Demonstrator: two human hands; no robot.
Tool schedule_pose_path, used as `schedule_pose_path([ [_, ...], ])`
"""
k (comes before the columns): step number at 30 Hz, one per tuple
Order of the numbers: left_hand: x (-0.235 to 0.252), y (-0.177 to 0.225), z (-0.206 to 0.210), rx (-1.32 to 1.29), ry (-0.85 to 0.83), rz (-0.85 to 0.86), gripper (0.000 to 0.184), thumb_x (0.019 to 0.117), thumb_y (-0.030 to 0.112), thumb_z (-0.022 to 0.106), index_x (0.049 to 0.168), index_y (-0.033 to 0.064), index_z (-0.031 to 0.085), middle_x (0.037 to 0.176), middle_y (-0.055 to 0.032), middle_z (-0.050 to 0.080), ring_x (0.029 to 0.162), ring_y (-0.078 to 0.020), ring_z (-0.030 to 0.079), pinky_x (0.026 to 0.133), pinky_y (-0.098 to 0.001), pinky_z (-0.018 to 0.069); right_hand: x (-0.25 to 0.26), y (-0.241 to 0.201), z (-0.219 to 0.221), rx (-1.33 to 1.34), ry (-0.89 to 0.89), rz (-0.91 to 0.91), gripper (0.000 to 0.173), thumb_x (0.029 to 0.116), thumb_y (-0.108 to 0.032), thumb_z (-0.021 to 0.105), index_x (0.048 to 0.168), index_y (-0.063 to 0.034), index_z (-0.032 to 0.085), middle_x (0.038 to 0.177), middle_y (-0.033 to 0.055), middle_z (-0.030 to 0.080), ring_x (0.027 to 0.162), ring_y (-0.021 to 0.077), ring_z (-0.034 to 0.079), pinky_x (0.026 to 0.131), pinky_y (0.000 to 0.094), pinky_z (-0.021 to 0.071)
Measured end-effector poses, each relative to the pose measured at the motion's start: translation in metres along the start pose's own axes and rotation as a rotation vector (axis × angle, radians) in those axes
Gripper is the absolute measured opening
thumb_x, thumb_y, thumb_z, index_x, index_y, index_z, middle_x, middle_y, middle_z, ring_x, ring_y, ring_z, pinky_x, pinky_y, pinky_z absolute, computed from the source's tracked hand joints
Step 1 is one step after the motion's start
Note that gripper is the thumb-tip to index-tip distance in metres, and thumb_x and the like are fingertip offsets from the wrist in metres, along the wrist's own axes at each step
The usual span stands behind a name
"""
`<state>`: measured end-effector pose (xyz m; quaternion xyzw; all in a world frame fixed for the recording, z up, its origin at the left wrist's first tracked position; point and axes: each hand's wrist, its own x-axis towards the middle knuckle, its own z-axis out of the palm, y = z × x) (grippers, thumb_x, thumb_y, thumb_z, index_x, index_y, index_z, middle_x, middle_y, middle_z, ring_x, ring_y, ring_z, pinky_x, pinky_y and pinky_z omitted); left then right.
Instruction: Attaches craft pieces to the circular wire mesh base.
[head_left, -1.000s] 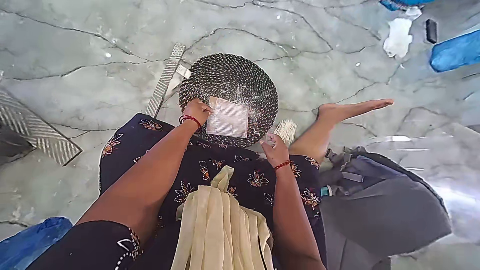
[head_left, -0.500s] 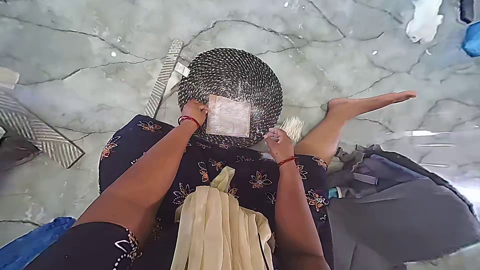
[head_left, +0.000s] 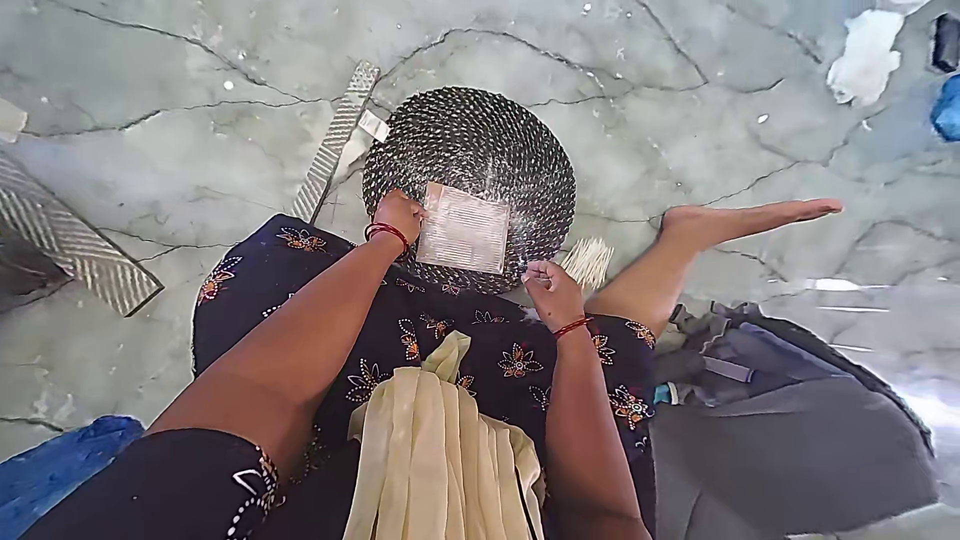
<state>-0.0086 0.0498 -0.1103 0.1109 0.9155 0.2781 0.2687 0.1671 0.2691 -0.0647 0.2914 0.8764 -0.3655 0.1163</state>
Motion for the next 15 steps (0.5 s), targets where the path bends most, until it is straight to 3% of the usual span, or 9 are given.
schedule_pose_path([
  [5,0.002,0.001,0.000,0.032,-0.028,0.009,0.031,0.1043,0.004,0.051,0.126,0.0023,0.073,0.143,-0.0300,0.056,0.140,-0.0447,0.049,0.118,-0.0588,0.0368,-0.004,-0.016,0.010,-0.055,-0.117,-0.060,0.035,0.1055,-0.017,0.060,0.136,0.0009,0.060,0.129,0.0187,0.068,0.111,0.0284,0.069,0.099,0.0467,0.0527],
  [8,0.005,-0.002,0.002,0.072,-0.037,0.063,0.031,0.1044,0.003,0.050,0.126,0.0000,0.072,0.142,-0.0318,0.055,0.140,-0.0467,0.048,0.117,-0.0601,0.0369,0.001,-0.030,0.019,-0.190,-0.175,-0.153,0.040,0.1047,-0.019,0.061,0.139,0.0008,0.060,0.136,0.0224,0.063,0.122,0.0346,0.064,0.105,0.0512,0.0492],
  [10,0.007,-0.005,0.005,0.083,-0.031,0.093,0.030,0.1034,0.002,0.051,0.124,-0.0007,0.073,0.141,-0.0332,0.055,0.138,-0.0491,0.049,0.114,-0.0629,0.0398,0.006,-0.042,0.027,-0.320,-0.210,-0.223,0.052,0.1027,-0.024,0.065,0.147,0.0009,0.052,0.151,0.0232,0.052,0.139,0.0381,0.051,0.114,0.0540,0.0417],
  [12,0.007,-0.008,0.008,0.085,-0.016,0.111,0.029,0.1017,0.002,0.053,0.123,0.0000,0.073,0.140,-0.0331,0.054,0.135,-0.0503,0.051,0.110,-0.0648,0.0433,0.012,-0.052,0.039,-0.473,-0.228,-0.296,0.074,0.1008,-0.032,0.068,0.157,0.0042,0.035,0.165,0.0243,0.032,0.153,0.0408,0.031,0.123,0.0549,0.0290],
  [15,0.003,-0.008,0.009,0.081,-0.015,0.102,0.029,0.1027,0.003,0.053,0.125,0.0019,0.072,0.142,-0.0309,0.054,0.135,-0.0491,0.053,0.108,-0.0656,0.0452,0.019,-0.063,0.060,-0.696,-0.248,-0.319,0.101,0.0954,-0.048,0.071,0.162,0.0052,0.016,0.170,0.0273,0.014,0.158,0.0434,0.013,0.125,0.0615,0.0159],
])
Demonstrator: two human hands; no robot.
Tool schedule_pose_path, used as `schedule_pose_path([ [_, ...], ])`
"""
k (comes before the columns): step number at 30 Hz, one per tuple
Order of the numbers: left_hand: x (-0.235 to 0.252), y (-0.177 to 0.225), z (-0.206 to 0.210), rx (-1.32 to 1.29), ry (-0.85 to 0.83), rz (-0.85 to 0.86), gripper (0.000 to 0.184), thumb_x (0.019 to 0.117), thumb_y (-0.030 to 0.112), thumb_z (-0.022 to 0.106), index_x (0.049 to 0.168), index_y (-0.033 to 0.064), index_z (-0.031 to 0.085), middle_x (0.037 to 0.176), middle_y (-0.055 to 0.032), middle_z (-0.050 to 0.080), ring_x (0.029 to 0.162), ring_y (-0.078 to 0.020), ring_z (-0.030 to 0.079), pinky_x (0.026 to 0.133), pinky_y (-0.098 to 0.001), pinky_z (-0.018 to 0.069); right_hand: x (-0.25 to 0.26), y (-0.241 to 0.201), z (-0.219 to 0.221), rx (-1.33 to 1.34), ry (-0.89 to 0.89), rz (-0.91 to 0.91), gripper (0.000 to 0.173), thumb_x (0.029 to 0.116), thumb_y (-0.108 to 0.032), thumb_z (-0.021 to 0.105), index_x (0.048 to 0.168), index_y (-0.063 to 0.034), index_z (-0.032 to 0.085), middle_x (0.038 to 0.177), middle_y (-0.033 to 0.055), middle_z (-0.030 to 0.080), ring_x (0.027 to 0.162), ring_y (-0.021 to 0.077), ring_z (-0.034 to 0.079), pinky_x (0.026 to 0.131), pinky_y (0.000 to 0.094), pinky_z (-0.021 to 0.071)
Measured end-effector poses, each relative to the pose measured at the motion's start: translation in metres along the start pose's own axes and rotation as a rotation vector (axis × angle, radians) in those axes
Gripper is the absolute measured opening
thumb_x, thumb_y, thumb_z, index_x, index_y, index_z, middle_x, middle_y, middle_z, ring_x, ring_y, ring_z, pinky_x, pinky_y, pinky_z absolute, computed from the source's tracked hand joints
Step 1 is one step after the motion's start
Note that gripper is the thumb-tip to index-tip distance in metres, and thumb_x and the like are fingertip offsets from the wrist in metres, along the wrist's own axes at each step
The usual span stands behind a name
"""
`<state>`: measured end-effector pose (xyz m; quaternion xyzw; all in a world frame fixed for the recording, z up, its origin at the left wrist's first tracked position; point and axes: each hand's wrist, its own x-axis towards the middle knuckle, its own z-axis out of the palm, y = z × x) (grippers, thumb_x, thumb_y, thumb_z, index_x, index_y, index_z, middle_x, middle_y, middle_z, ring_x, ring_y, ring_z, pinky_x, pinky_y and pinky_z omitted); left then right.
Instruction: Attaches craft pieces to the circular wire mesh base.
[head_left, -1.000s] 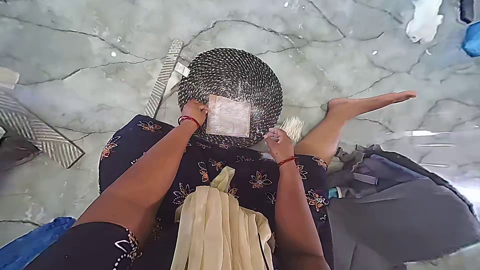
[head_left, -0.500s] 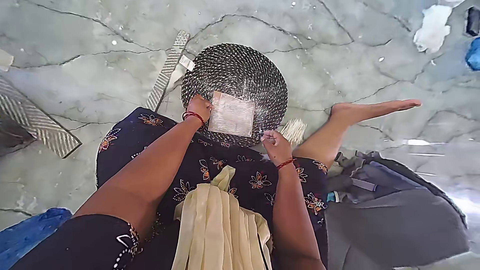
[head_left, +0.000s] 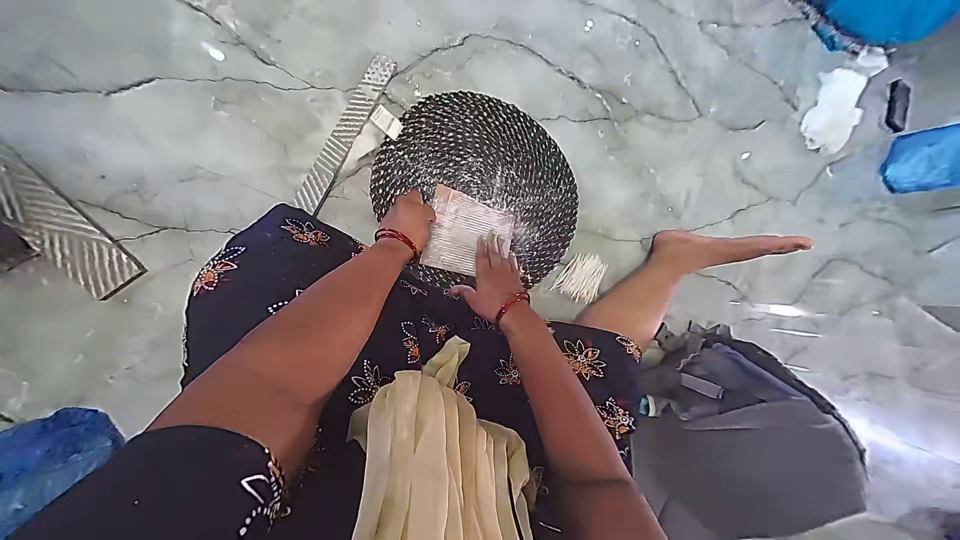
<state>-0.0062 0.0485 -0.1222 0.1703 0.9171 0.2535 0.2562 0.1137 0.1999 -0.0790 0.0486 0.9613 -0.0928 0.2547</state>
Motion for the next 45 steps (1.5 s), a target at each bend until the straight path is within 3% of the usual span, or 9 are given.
schedule_pose_path([
  [5,-0.002,0.001,0.003,0.044,0.003,0.010,0.033,0.1033,0.000,0.049,0.127,0.0022,0.071,0.144,-0.0280,0.054,0.139,-0.0453,0.049,0.113,-0.0603,0.0438,0.022,-0.016,0.017,-0.150,-0.066,0.033,0.112,0.0891,-0.058,0.073,0.167,-0.0121,0.008,0.171,0.0281,0.000,0.159,0.0440,0.001,0.124,0.0683,0.0071],
  [9,-0.001,0.001,0.004,0.063,0.013,0.029,0.031,0.1030,-0.002,0.049,0.125,-0.0015,0.071,0.143,-0.0287,0.055,0.140,-0.0450,0.048,0.115,-0.0584,0.0423,0.030,-0.015,0.028,-0.172,-0.080,0.030,0.106,0.0923,-0.058,0.069,0.168,-0.0186,0.006,0.171,0.0282,0.002,0.159,0.0458,0.002,0.122,0.0711,0.0041],
  [14,-0.001,0.003,0.003,0.070,-0.002,0.015,0.030,0.1025,0.000,0.052,0.126,-0.0009,0.071,0.141,-0.0286,0.056,0.139,-0.0450,0.050,0.113,-0.0597,0.0430,0.028,-0.015,0.032,-0.166,-0.063,0.026,0.096,0.0975,-0.055,0.064,0.168,-0.0196,0.009,0.171,0.0258,0.007,0.159,0.0432,0.004,0.123,0.0700,0.0037],
  [21,-0.011,0.012,-0.002,0.189,-0.080,-0.016,0.027,0.1015,-0.002,0.053,0.124,-0.0072,0.068,0.141,-0.0281,0.058,0.138,-0.0448,0.052,0.112,-0.0603,0.0444,0.020,-0.036,0.051,-0.107,0.006,0.101,0.074,0.1062,-0.028,0.056,0.167,-0.0162,0.015,0.167,0.0296,0.022,0.157,0.0434,0.019,0.126,0.0601,0.0134],
  [25,-0.015,0.012,0.000,0.199,-0.100,-0.066,0.027,0.0986,-0.002,0.057,0.123,-0.0065,0.069,0.143,-0.0273,0.057,0.136,-0.0463,0.053,0.107,-0.0639,0.0478,0.018,-0.039,0.050,-0.087,0.003,0.123,0.078,0.1059,-0.029,0.056,0.168,-0.0203,0.010,0.168,0.0288,0.021,0.158,0.0431,0.018,0.126,0.0616,0.0117],
  [28,-0.019,0.015,0.000,0.165,-0.098,-0.116,0.027,0.0984,0.000,0.059,0.122,-0.0087,0.067,0.141,-0.0301,0.057,0.133,-0.0488,0.055,0.104,-0.0673,0.0485,0.015,-0.037,0.036,-0.045,0.002,0.103,0.078,0.1075,-0.037,0.051,0.168,-0.0159,0.006,0.165,0.0299,0.028,0.154,0.0449,0.027,0.124,0.0666,0.0160],
  [35,-0.010,0.019,-0.003,0.110,-0.109,-0.189,0.030,0.1048,0.013,0.055,0.122,-0.0094,0.066,0.135,-0.0318,0.061,0.131,-0.0478,0.058,0.105,-0.0664,0.0480,0.035,-0.026,0.022,-0.129,-0.012,0.043,0.101,0.0913,-0.004,0.070,0.168,-0.0211,0.007,0.161,0.0341,0.032,0.152,0.0502,0.028,0.124,0.0659,0.0193],
  [39,-0.007,0.018,-0.005,0.090,-0.102,-0.177,0.028,0.1012,0.007,0.058,0.123,-0.0082,0.067,0.134,-0.0314,0.062,0.131,-0.0473,0.058,0.106,-0.0652,0.0475,0.043,-0.017,0.020,-0.153,-0.062,0.023,0.083,0.1033,-0.011,0.056,0.168,-0.0240,0.006,0.168,0.0295,0.019,0.157,0.0455,0.016,0.126,0.0619,0.0140],
  [45,-0.005,0.021,-0.008,0.111,-0.121,-0.166,0.028,0.1003,0.003,0.057,0.124,-0.0072,0.067,0.134,-0.0309,0.063,0.131,-0.0472,0.058,0.106,-0.0653,0.0473,0.046,-0.020,0.025,-0.121,-0.023,0.024,0.086,0.0977,0.004,0.055,0.168,-0.0241,0.015,0.164,0.0319,0.028,0.155,0.0490,0.022,0.125,0.0616,0.0178],
])
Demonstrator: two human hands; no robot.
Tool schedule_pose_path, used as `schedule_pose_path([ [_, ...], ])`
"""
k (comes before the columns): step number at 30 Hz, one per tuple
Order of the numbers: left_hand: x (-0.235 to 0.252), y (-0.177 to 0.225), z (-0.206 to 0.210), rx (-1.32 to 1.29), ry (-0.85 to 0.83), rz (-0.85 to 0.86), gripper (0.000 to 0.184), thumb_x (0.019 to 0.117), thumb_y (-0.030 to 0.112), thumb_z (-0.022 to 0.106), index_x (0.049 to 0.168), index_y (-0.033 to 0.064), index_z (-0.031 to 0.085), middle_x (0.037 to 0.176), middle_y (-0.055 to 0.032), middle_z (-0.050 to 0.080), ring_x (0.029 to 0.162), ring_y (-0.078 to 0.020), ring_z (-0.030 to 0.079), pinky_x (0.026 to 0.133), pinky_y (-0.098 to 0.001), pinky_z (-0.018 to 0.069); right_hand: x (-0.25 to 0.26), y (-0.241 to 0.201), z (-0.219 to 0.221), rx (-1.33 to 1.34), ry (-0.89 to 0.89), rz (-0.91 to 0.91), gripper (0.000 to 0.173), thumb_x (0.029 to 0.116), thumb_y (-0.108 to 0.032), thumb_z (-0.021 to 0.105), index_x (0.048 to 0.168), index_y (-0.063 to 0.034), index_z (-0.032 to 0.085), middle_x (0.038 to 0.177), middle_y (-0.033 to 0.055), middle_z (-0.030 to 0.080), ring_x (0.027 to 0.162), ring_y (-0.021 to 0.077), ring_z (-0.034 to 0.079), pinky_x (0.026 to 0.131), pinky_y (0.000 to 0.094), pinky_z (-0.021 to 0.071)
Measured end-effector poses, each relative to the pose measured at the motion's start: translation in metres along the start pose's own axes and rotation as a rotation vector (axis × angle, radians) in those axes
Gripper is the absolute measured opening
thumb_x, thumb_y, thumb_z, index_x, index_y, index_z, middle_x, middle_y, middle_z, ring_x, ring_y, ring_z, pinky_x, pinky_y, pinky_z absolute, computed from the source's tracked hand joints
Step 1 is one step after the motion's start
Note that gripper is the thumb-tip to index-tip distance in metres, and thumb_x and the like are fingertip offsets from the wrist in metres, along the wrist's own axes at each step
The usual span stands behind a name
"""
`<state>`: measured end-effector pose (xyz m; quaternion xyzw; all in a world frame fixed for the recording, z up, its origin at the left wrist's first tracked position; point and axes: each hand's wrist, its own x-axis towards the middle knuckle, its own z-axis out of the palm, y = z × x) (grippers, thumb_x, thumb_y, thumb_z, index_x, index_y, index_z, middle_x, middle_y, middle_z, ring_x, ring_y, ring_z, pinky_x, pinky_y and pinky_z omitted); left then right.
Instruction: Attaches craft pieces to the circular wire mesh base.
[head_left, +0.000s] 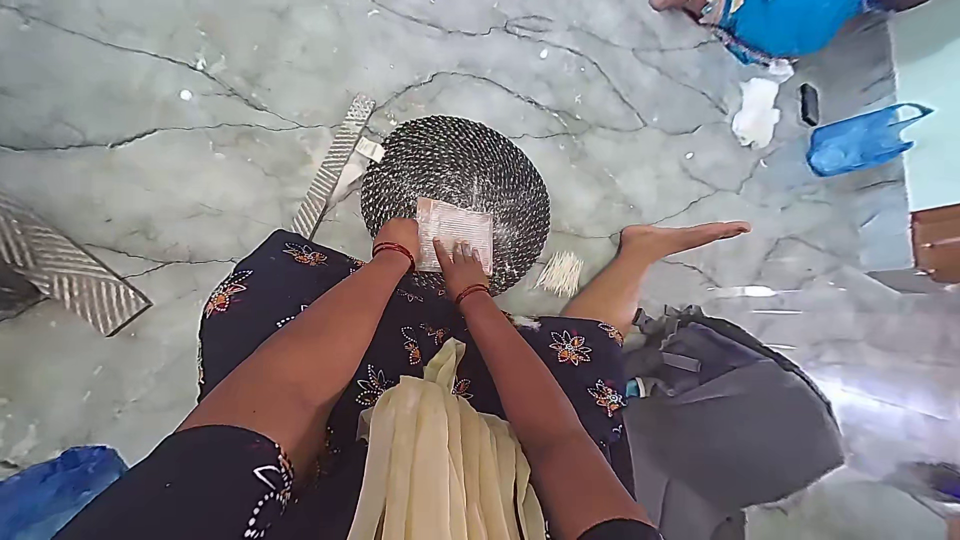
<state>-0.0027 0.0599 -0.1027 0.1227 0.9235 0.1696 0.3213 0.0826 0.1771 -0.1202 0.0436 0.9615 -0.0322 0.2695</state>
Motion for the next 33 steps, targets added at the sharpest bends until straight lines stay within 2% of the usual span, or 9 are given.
schedule_pose_path([
  [5,-0.010,0.003,-0.001,0.038,-0.014,-0.001,0.028,0.0976,0.000,0.060,0.124,-0.0078,0.067,0.136,-0.0324,0.060,0.132,-0.0494,0.056,0.105,-0.0676,0.0466,-0.014,-0.006,0.015,0.029,0.162,-0.013,0.049,0.1040,-0.001,0.047,0.153,-0.0001,0.045,0.149,0.0297,0.053,0.145,0.0442,0.045,0.123,0.0555,0.0298],
  [8,-0.012,0.002,0.001,0.052,-0.015,0.009,0.029,0.0976,0.001,0.061,0.125,-0.0069,0.067,0.139,-0.0321,0.058,0.133,-0.0499,0.055,0.104,-0.0685,0.0471,-0.022,0.000,0.014,0.095,0.167,-0.004,0.052,0.1028,-0.001,0.051,0.154,0.0004,0.042,0.148,0.0281,0.054,0.144,0.0424,0.047,0.123,0.0551,0.0291],
  [11,-0.012,0.001,-0.004,0.023,-0.014,0.005,0.027,0.0995,0.002,0.058,0.124,-0.0043,0.068,0.136,-0.0303,0.061,0.132,-0.0478,0.057,0.104,-0.0670,0.0481,-0.027,0.009,0.003,0.219,0.196,0.084,0.064,0.1034,-0.014,0.058,0.160,-0.0023,0.031,0.157,0.0279,0.043,0.148,0.0438,0.040,0.123,0.0555,0.0305],
  [14,-0.006,-0.002,-0.004,-0.026,0.013,0.020,0.027,0.1007,0.002,0.055,0.123,-0.0047,0.068,0.135,-0.0302,0.062,0.131,-0.0480,0.058,0.104,-0.0670,0.0477,-0.021,0.023,-0.011,0.219,0.195,0.098,0.089,0.0950,-0.026,0.074,0.163,-0.0003,0.021,0.168,0.0238,0.024,0.158,0.0396,0.020,0.127,0.0550,0.0181],
  [16,-0.002,-0.001,-0.004,-0.031,0.014,0.015,0.027,0.1010,0.002,0.055,0.123,-0.0044,0.068,0.136,-0.0301,0.062,0.130,-0.0482,0.058,0.103,-0.0685,0.0479,-0.011,0.025,-0.023,0.130,0.128,0.093,0.107,0.0880,-0.037,0.081,0.164,-0.0001,0.015,0.171,0.0230,0.015,0.159,0.0400,0.013,0.126,0.0590,0.0172],
  [22,-0.020,0.010,-0.020,-0.061,-0.010,-0.060,0.042,0.1047,0.014,0.053,0.143,-0.0033,0.056,0.149,-0.0278,0.053,0.138,-0.0445,0.052,0.111,-0.0631,0.0443,0.001,0.007,-0.038,0.068,-0.080,0.065,0.108,0.0921,-0.049,0.072,0.165,-0.0013,0.009,0.173,0.0213,0.006,0.160,0.0380,0.006,0.126,0.0655,0.0092],
  [25,-0.024,0.008,-0.017,-0.027,-0.041,-0.055,0.040,0.1020,0.009,0.057,0.140,-0.0030,0.059,0.149,-0.0262,0.054,0.139,-0.0433,0.052,0.112,-0.0623,0.0445,0.002,0.004,-0.025,0.156,-0.037,0.066,0.096,0.0958,-0.040,0.071,0.164,-0.0011,0.016,0.172,0.0226,0.012,0.159,0.0406,0.013,0.126,0.0644,0.0123],
  [30,-0.026,0.010,-0.011,0.096,-0.075,-0.016,0.037,0.1031,0.004,0.052,0.139,-0.0050,0.060,0.154,-0.0262,0.048,0.145,-0.0422,0.045,0.117,-0.0578,0.0407,-0.013,-0.004,-0.001,0.123,0.053,0.064,0.060,0.1092,-0.023,0.049,0.158,0.0070,0.031,0.164,0.0273,0.032,0.157,0.0403,0.024,0.127,0.0553,0.0167],
  [33,-0.027,0.010,-0.007,0.109,-0.056,-0.030,0.036,0.1032,0.003,0.051,0.138,-0.0037,0.061,0.152,-0.0248,0.051,0.144,-0.0406,0.048,0.116,-0.0568,0.0428,-0.017,-0.003,-0.012,0.112,0.057,0.062,0.064,0.1048,-0.025,0.058,0.156,0.0062,0.035,0.161,0.0279,0.038,0.153,0.0414,0.031,0.126,0.0554,0.0204],
])
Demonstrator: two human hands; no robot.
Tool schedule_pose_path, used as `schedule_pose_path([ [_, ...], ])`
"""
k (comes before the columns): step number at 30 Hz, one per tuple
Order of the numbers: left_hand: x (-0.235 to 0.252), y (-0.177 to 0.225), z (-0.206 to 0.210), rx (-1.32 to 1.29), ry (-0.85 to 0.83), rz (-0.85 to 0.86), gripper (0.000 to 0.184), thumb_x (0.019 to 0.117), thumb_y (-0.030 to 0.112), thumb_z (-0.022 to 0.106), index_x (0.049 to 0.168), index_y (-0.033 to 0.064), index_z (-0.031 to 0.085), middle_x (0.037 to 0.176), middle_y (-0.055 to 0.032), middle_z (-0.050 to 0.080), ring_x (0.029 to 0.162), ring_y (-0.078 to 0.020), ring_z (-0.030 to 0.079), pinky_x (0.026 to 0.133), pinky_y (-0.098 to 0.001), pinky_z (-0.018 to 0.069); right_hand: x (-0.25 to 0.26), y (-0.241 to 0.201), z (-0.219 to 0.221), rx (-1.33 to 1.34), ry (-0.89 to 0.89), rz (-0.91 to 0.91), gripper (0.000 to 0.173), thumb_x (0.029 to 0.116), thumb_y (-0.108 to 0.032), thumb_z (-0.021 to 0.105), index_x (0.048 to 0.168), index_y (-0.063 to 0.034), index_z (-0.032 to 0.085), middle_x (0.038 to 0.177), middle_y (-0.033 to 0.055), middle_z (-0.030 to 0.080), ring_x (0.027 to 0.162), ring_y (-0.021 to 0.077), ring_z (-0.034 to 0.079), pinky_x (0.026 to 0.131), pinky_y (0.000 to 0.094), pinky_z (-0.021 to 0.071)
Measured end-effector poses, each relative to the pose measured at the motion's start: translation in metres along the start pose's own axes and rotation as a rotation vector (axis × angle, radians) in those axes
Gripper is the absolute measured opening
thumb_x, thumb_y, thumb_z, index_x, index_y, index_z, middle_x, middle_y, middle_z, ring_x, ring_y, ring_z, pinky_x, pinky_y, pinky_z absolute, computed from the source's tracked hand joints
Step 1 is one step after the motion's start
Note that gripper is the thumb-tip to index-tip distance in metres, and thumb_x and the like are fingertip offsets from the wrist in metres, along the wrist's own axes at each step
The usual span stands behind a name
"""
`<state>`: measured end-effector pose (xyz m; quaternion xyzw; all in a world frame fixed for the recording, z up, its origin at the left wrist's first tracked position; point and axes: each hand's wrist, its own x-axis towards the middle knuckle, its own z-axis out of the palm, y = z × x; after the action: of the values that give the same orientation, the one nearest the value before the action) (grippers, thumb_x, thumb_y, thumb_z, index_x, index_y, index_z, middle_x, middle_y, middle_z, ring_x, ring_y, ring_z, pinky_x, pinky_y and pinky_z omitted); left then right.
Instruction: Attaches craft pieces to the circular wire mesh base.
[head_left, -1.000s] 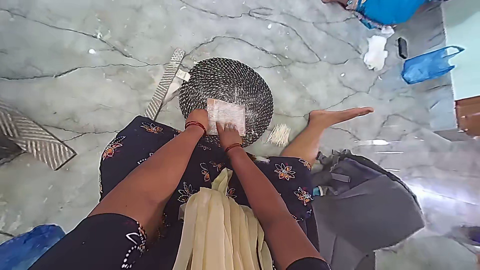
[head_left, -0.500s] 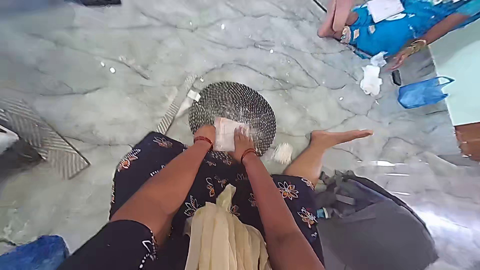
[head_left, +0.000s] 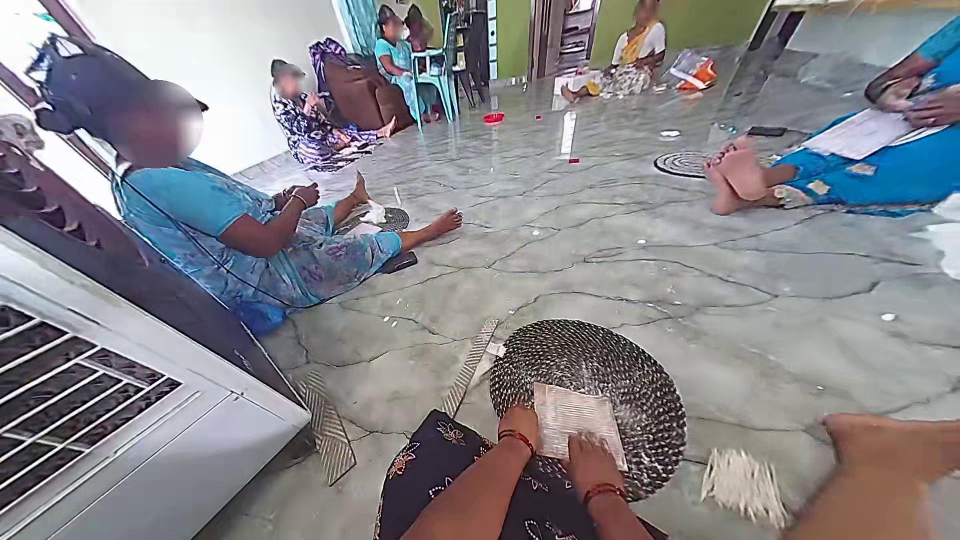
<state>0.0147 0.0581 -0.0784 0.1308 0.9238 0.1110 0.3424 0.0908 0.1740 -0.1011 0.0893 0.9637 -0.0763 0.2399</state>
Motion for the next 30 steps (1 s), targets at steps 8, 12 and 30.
schedule_pose_path([
  [8,0.006,0.002,-0.008,-0.013,-0.002,-0.038,0.036,0.1050,0.007,0.050,0.137,-0.0040,0.061,0.152,-0.0242,0.052,0.142,-0.0404,0.050,0.114,-0.0576,0.0447,0.029,0.018,-0.009,-0.025,-0.115,-0.038,0.093,0.1002,-0.040,0.065,0.166,-0.0055,0.009,0.173,0.0176,0.008,0.161,0.0374,0.007,0.125,0.0648,0.0129],
  [12,0.002,0.005,-0.008,-0.021,-0.012,-0.052,0.035,0.1042,0.006,0.051,0.135,-0.0071,0.061,0.152,-0.0265,0.051,0.142,-0.0419,0.049,0.114,-0.0590,0.0438,0.018,0.009,0.006,0.006,-0.037,-0.017,0.068,0.1054,-0.021,0.056,0.161,0.0025,0.026,0.167,0.0240,0.027,0.157,0.0404,0.024,0.126,0.0573,0.0206],
  [30,-0.002,0.006,-0.009,0.030,-0.049,-0.042,0.036,0.1038,0.010,0.055,0.135,-0.0060,0.062,0.151,-0.0257,0.052,0.141,-0.0429,0.050,0.111,-0.0617,0.0451,0.008,-0.017,0.008,0.016,0.011,0.028,0.052,0.1072,-0.005,0.043,0.157,0.0062,0.034,0.162,0.0258,0.037,0.155,0.0394,0.028,0.127,0.0533,0.0192],
])
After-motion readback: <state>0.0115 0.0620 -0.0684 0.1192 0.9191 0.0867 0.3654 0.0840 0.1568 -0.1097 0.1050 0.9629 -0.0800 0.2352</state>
